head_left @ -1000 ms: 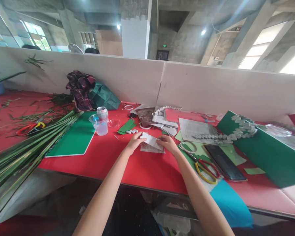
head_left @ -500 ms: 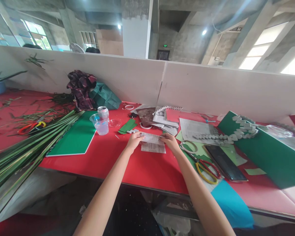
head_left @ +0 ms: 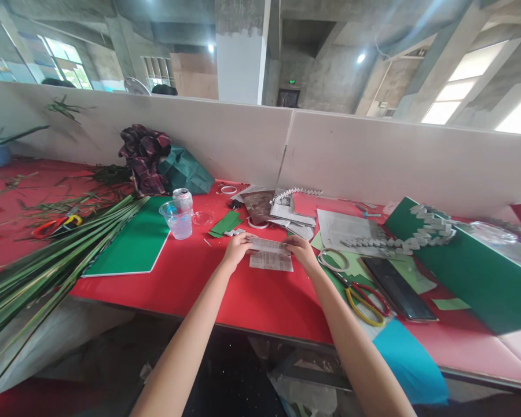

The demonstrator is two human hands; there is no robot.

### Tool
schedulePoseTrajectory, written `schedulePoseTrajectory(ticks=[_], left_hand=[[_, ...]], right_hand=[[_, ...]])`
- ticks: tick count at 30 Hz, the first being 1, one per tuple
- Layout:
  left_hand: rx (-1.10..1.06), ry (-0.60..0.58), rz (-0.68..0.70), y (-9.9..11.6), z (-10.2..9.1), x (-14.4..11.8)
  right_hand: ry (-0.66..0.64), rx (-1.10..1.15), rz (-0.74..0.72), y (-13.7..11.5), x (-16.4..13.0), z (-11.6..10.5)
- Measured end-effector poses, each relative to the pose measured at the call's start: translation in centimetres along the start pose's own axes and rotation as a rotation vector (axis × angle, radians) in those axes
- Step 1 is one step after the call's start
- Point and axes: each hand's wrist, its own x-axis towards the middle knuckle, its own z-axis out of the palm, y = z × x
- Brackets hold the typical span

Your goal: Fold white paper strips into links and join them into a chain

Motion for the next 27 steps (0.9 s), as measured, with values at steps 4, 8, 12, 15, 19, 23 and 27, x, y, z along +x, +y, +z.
schedulePoseTrajectory(ticks=[4,8,12,15,19,23,27], left_hand=[[-0.107,-0.05,-0.136,0.4,-0.5,0.0],[-0.268,-0.326,-0.361,1.3,-1.1,-0.4],[-0.182,-0.591,-0.469,2.0,-0.8,-1.4],[-0.063,-0.722,-0.451,1.9,-0.5,-1.9],[0.016,-0.787,-0.407,1.4,-0.4,-1.9],[0.041,-0.766,-0.384,1.2,-0.4,-1.9],[0.052,-0.76,-0.359,1.4,-0.4,-2.0]], right_hand=[[0.006,-0.035,-0.074,-0.5,-0.1,-0.1],[-0.031,-0.04,-0.156,-1.5,-0.6,0.0],[-0.191,0.011,-0.151,-2.0,-1.2,0.5],[-0.259,0.047,-0.152,-1.8,-1.3,1.2],[-0.297,0.07,-0.158,-1.4,-1.4,1.8],[-0.283,0.079,-0.197,-1.6,-1.6,1.9],[-0.202,0.033,-0.241,-1.7,-1.4,1.9]])
